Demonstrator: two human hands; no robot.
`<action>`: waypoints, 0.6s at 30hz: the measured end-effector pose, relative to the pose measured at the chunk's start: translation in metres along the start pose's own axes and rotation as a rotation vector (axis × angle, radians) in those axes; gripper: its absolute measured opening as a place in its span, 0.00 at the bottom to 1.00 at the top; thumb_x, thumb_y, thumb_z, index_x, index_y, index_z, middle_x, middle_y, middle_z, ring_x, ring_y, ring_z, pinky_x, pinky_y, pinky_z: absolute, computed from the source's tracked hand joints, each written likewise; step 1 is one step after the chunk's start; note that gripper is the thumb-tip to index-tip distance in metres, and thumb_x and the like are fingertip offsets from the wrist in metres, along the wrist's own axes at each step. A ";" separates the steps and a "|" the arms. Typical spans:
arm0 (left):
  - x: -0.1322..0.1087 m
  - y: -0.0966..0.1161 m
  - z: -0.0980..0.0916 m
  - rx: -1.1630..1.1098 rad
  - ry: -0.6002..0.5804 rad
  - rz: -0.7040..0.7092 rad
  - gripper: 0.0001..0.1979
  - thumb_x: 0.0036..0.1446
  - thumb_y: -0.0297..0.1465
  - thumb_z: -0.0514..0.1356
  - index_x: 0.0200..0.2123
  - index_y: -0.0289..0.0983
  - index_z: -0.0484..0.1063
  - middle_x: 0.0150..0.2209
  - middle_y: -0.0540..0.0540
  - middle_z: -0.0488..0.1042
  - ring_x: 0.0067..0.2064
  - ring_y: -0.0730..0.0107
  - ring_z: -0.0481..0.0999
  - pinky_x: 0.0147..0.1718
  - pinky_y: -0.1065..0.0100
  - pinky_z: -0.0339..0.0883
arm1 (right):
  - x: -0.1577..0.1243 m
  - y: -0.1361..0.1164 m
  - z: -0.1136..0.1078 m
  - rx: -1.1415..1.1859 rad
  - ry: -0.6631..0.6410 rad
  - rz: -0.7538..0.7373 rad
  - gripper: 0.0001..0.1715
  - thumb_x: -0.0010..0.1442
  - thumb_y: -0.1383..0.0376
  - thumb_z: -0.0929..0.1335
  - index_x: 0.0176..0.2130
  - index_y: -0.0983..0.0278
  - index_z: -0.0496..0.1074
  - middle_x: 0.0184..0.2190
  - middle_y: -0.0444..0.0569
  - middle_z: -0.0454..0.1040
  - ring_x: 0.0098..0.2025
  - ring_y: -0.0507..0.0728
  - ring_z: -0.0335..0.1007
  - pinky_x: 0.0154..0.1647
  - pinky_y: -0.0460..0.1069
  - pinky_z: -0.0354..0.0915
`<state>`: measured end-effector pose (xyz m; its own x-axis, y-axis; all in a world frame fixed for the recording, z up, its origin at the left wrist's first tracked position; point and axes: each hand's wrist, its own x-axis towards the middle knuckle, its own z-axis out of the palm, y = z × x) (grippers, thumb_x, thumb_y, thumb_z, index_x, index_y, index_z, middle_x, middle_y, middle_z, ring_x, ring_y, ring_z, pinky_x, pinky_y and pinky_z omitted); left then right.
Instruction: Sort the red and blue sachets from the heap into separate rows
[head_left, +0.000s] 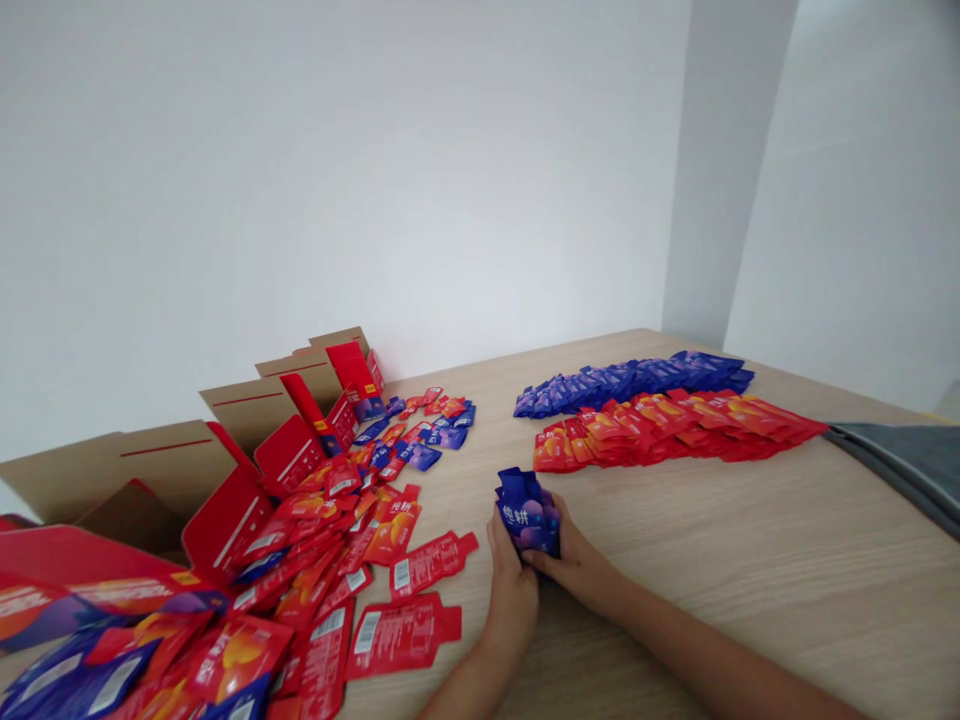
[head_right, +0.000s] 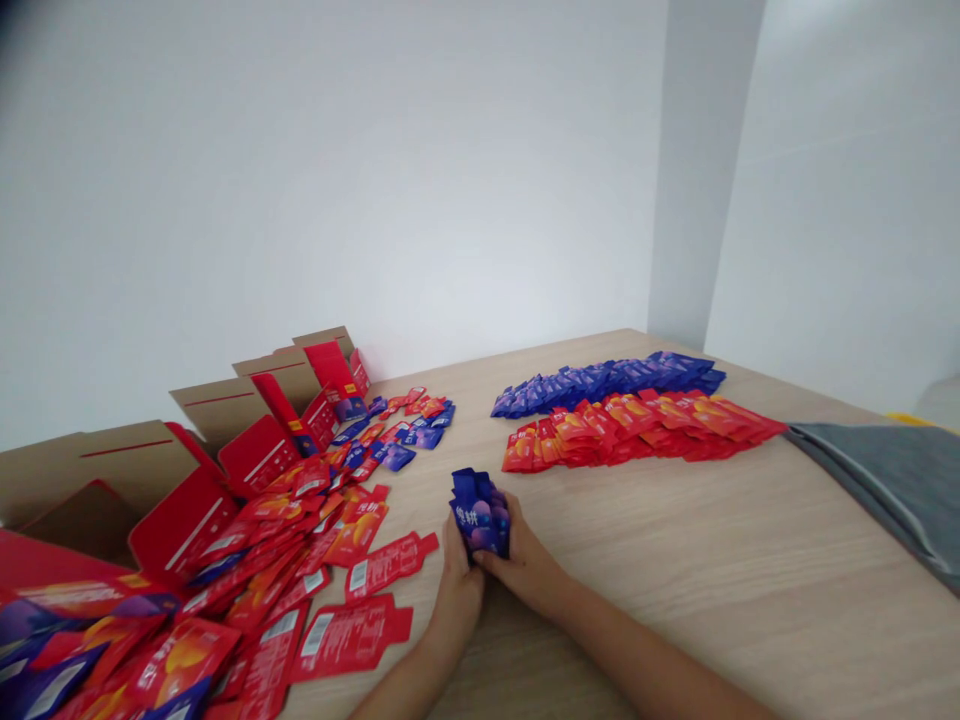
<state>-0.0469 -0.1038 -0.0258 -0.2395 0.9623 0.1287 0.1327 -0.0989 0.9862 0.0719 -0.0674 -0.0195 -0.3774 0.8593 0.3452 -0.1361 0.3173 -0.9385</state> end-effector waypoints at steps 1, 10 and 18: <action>0.001 -0.003 0.001 0.006 0.016 -0.009 0.42 0.37 0.21 0.52 0.60 0.34 0.51 0.64 0.38 0.54 0.67 0.59 0.45 0.65 0.60 0.37 | 0.001 0.003 0.000 -0.012 0.004 0.017 0.44 0.46 0.66 0.73 0.58 0.61 0.53 0.57 0.56 0.62 0.60 0.64 0.57 0.63 0.62 0.48; 0.001 -0.018 0.005 0.006 0.027 0.015 0.36 0.38 0.23 0.55 0.56 0.34 0.59 0.60 0.38 0.61 0.64 0.57 0.54 0.64 0.61 0.44 | -0.001 0.012 0.006 0.001 0.156 0.088 0.44 0.41 0.73 0.71 0.56 0.57 0.56 0.55 0.53 0.65 0.59 0.64 0.59 0.62 0.63 0.49; 0.002 0.020 0.012 -0.055 -0.008 -0.072 0.32 0.51 0.32 0.52 0.61 0.33 0.54 0.65 0.40 0.53 0.67 0.61 0.45 0.64 0.61 0.41 | 0.005 0.007 0.002 0.307 0.232 0.232 0.40 0.39 0.66 0.75 0.52 0.59 0.64 0.51 0.50 0.71 0.55 0.65 0.65 0.59 0.62 0.55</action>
<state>-0.0333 -0.1009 -0.0074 -0.2384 0.9695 0.0568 0.0627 -0.0430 0.9971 0.0673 -0.0619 -0.0247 -0.2196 0.9719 0.0843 -0.3511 0.0019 -0.9363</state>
